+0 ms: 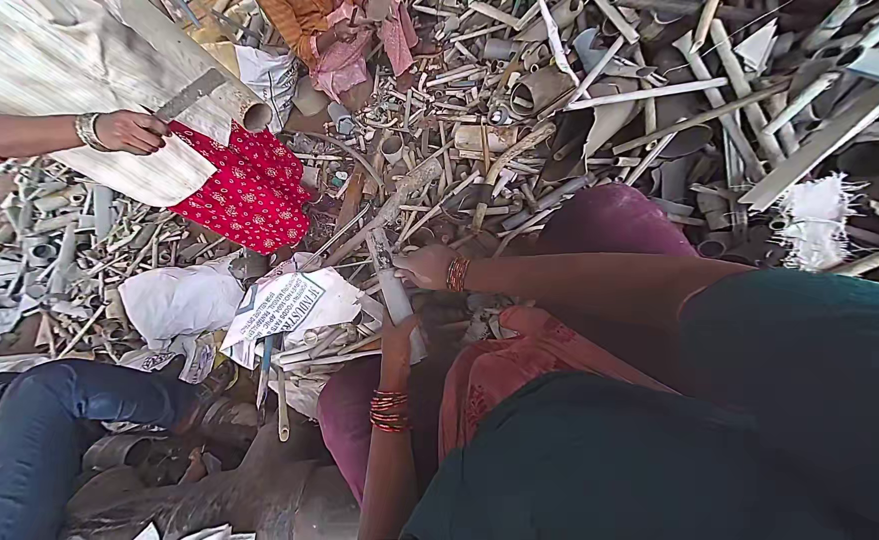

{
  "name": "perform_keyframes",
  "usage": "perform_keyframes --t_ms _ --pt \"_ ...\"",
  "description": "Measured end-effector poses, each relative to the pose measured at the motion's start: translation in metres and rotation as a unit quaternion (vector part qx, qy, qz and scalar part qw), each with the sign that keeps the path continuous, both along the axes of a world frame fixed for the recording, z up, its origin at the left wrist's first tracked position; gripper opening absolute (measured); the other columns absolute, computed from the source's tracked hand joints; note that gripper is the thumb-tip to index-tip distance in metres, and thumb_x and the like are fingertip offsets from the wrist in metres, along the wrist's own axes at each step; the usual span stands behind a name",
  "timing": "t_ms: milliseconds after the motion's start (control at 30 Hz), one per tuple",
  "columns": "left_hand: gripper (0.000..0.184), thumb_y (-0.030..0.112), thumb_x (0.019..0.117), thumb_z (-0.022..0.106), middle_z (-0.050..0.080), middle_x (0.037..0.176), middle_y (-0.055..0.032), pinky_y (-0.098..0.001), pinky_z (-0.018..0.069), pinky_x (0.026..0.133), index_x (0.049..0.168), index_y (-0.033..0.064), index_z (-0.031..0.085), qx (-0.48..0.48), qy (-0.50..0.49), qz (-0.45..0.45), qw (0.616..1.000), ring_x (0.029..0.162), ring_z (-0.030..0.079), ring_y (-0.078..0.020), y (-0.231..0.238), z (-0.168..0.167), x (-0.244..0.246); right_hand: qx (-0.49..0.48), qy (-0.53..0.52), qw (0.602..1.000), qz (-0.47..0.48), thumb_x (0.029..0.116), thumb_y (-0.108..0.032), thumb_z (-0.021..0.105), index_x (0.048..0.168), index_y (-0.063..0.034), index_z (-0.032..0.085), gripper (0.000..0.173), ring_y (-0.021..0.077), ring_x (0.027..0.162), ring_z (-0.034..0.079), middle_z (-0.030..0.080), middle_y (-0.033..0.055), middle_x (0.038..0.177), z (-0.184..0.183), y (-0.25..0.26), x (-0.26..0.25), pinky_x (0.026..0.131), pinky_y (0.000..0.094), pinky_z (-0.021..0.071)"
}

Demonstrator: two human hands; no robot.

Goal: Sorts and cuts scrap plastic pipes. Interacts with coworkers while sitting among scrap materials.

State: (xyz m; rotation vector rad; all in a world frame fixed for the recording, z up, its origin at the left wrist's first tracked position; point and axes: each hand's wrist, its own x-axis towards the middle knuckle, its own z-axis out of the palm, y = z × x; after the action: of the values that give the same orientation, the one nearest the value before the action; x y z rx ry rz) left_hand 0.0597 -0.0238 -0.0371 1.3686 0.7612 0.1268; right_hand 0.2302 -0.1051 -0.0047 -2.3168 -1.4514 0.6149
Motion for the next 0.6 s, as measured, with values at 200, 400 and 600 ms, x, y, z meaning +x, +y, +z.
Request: perform_keyframes --t_ms 200,400,600 --pt "0.064 0.0 0.0924 0.058 0.058 0.087 -0.0115 -0.0263 0.0552 0.052 0.148 -0.0056 0.027 0.048 0.03 -0.007 0.998 0.055 0.059 -0.0117 0.002 0.004 0.003 0.009 -0.021 0.999 -0.042 0.1129 -0.034 0.038 0.13 -0.003 0.06 0.041 0.0468 0.105 0.068 0.07 0.0262 0.109 0.002 0.006 0.02 0.084 0.0638 0.0517" --pt "0.066 0.0 0.0905 0.062 0.058 0.094 -0.0153 -0.0299 0.0556 0.055 0.148 -0.0041 0.03 0.056 0.056 0.002 0.997 0.06 0.06 -0.0149 0.003 -0.004 -0.002 -0.03 0.01 0.999 0.011 0.1134 -0.033 0.036 0.136 -0.0062 0.059 0.042 0.0443 0.108 0.067 0.069 0.0239 0.114 -0.007 0.002 -0.016 0.089 0.0628 0.0512" --pt "0.065 -0.001 0.0905 0.062 0.059 0.092 -0.0135 -0.0273 0.056 0.054 0.147 -0.0055 0.031 0.061 0.06 -0.023 0.996 0.058 0.061 -0.0125 -0.002 0.001 0.001 -0.013 0.028 0.995 -0.094 0.1134 -0.034 0.036 0.137 -0.0046 0.058 0.043 0.0451 0.112 0.067 0.068 0.0255 0.118 -0.013 0.01 0.022 0.091 0.0635 0.0513"
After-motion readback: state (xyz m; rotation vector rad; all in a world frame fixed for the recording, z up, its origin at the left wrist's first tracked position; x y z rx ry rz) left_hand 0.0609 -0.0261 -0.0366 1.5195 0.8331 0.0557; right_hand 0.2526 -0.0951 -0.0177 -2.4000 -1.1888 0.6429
